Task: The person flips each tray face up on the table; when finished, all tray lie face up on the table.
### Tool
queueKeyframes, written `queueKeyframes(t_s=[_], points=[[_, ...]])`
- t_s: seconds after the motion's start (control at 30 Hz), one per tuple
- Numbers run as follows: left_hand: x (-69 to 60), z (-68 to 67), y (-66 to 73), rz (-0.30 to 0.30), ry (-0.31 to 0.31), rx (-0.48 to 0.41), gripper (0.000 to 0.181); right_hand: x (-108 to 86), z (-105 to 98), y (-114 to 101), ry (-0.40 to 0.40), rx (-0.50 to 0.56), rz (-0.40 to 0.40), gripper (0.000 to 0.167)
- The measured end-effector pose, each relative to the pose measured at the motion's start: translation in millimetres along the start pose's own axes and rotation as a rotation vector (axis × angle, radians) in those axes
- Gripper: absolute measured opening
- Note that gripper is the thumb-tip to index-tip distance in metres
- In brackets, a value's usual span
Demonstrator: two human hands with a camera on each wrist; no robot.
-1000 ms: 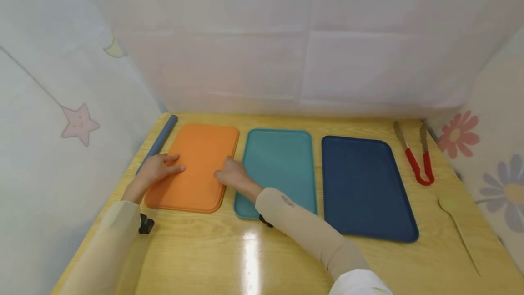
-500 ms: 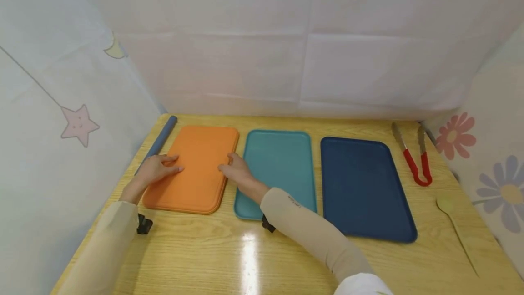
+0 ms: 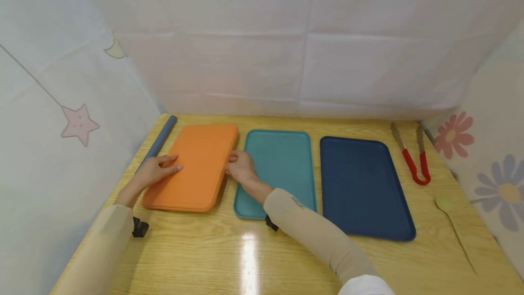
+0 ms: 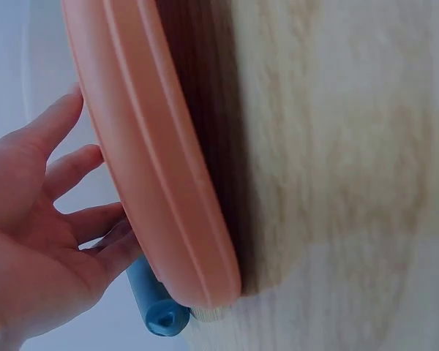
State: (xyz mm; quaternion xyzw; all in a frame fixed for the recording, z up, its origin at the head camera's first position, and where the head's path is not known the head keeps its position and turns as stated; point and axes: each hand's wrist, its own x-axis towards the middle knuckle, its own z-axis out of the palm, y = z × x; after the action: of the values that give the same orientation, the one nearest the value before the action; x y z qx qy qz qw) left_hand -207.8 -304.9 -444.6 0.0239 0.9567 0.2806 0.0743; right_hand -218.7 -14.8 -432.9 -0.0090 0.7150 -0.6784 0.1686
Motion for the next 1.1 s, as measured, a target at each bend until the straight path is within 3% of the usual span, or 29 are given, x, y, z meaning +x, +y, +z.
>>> queueKeyframes(t_s=[0.37, 0.67, 0.9, 1.1], points=[[-8.6, -2.5, 5.5, 0.012, -0.073, -0.004, 0.073, -1.1, -4, -1, -0.058, -0.025, -0.029, 0.06], [-19.2, -1.8, 8.8, 0.075, -0.1, 0.013, 0.073, -4.8, -8, -8, -0.119, 0.038, -0.028, 0.085], [-52.1, -3.4, 20.1, 0.124, -0.15, 0.08, 0.074, -6.1, -9, -12, -0.132, 0.064, -0.013, 0.089], [-90.2, -1.4, 34.0, 0.183, -0.17, 0.044, 0.082, -6.5, -10, -14, -0.119, 0.076, -0.009, 0.089]])
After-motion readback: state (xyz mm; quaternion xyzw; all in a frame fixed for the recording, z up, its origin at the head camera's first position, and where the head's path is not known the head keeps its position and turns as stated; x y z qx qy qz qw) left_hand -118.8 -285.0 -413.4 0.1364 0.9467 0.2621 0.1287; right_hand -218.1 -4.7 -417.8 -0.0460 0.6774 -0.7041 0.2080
